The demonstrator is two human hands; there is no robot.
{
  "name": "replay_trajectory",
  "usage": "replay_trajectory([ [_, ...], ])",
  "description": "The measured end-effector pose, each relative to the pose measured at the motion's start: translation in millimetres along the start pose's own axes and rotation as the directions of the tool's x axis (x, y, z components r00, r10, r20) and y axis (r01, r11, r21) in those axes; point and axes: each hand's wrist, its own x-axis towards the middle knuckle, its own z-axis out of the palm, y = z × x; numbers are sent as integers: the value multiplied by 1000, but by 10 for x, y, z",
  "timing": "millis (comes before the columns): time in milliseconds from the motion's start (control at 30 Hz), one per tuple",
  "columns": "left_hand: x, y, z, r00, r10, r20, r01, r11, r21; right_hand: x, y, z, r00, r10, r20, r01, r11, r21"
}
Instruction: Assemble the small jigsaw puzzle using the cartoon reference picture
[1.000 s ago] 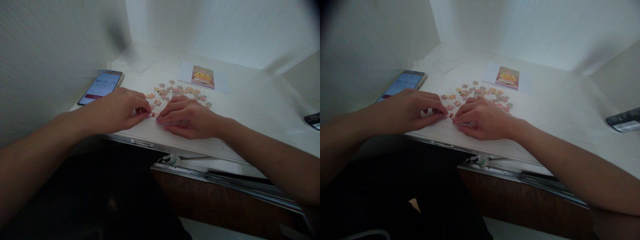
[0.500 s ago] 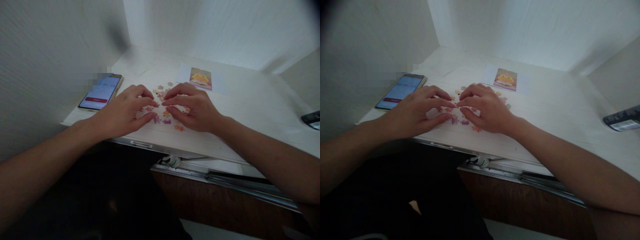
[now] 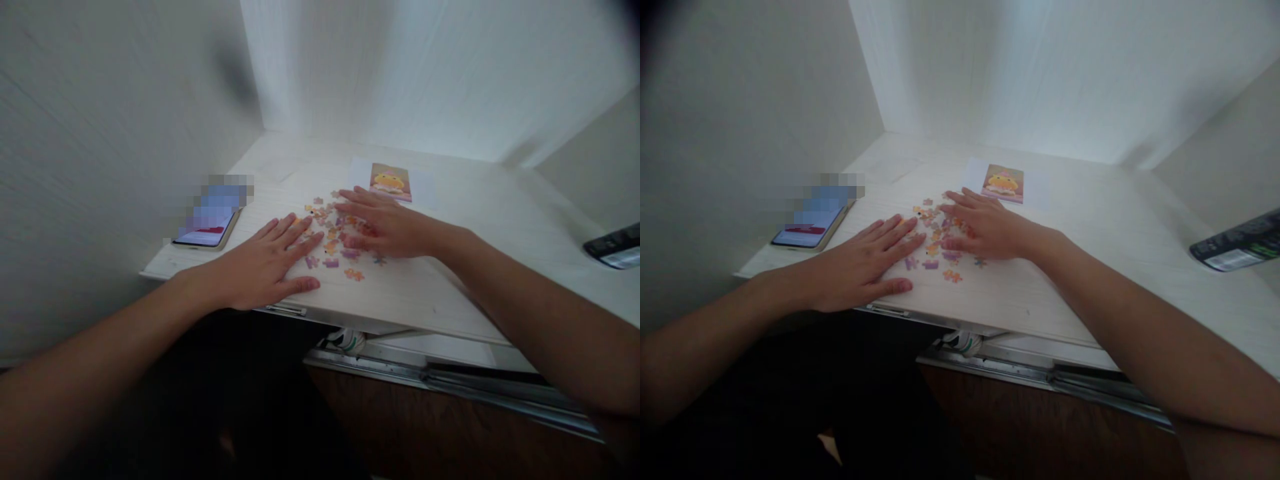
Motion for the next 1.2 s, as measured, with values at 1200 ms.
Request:
replay_trajectory([
  [1200, 527, 161, 11, 994, -85, -71, 86, 996, 15, 57, 268, 138, 987, 60, 152, -64, 998, 24],
])
